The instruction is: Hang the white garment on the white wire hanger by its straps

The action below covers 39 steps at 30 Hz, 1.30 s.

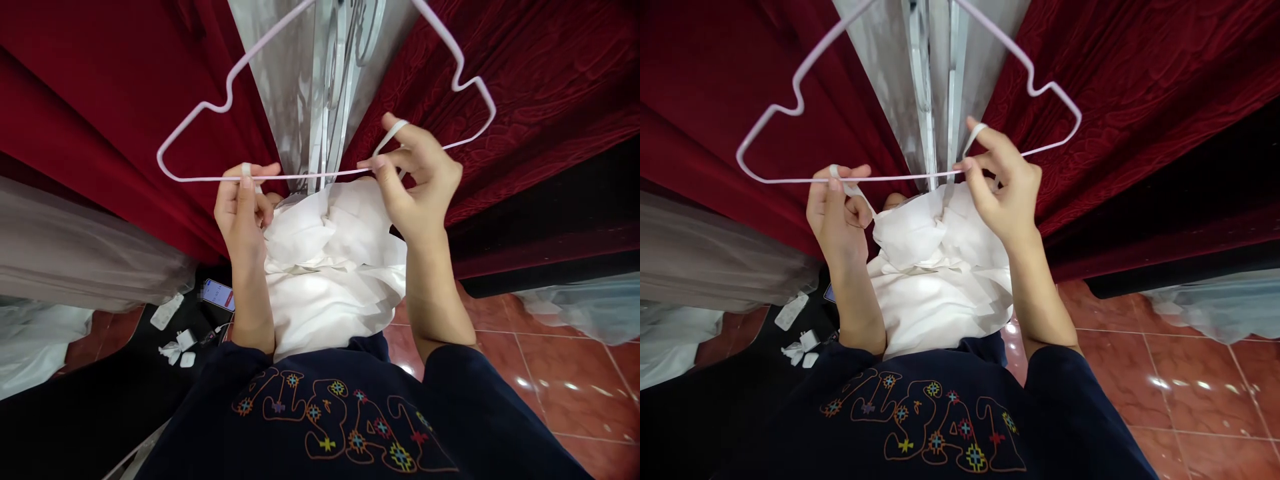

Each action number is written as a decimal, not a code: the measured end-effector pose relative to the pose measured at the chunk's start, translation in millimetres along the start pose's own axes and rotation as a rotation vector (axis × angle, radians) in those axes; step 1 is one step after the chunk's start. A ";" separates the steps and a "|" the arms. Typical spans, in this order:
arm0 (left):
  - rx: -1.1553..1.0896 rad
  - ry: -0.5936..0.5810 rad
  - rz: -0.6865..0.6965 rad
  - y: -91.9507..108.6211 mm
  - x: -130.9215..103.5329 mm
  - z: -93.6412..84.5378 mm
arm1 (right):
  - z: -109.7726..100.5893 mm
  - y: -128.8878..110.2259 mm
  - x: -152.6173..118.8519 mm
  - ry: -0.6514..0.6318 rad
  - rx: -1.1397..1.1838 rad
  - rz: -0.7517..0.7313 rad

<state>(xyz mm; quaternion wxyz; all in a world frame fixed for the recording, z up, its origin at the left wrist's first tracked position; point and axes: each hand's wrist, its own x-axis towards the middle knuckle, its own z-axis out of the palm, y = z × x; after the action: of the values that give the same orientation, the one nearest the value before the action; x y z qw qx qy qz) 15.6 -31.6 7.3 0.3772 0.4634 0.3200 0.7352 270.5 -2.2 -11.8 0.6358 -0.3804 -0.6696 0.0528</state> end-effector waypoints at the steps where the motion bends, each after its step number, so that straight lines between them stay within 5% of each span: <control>1: 0.049 0.019 0.034 -1.8 0.0 -4.7 | -1.6 6.2 0.2 0.035 0.035 0.028; 8: 0.357 0.259 0.580 -21.7 29.3 -66.9 | -19.2 19.3 8.6 0.102 0.130 -0.064; 11: 0.355 0.133 0.648 -13.1 49.6 -86.7 | -23.4 12.7 10.2 0.066 0.076 -0.005; 15: 0.336 -0.100 0.524 19.4 59.6 -96.4 | -28.6 4.8 7.3 0.050 -0.010 0.078; 19: 0.295 -0.187 0.325 44.1 52.3 -92.9 | -30.5 -2.2 6.4 0.011 -0.094 0.148; 25: 0.270 -0.179 0.226 51.2 53.6 -65.2 | -22.9 -7.4 3.4 0.026 -0.066 0.023; 35: 0.559 -0.339 0.130 78.1 83.9 -23.0 | -14.8 -6.8 -8.8 -0.017 -0.068 0.054; 39: 0.510 -0.246 0.150 76.1 74.5 -17.2 | -11.1 -5.9 -9.1 0.006 -0.034 0.026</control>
<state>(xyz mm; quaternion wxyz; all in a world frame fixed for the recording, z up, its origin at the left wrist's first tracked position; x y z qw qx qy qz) -41.1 -9.1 96.2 0.2291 0.6513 0.4113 0.5951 276.9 -16.2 -13.9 0.6306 -0.3999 -0.6634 0.0484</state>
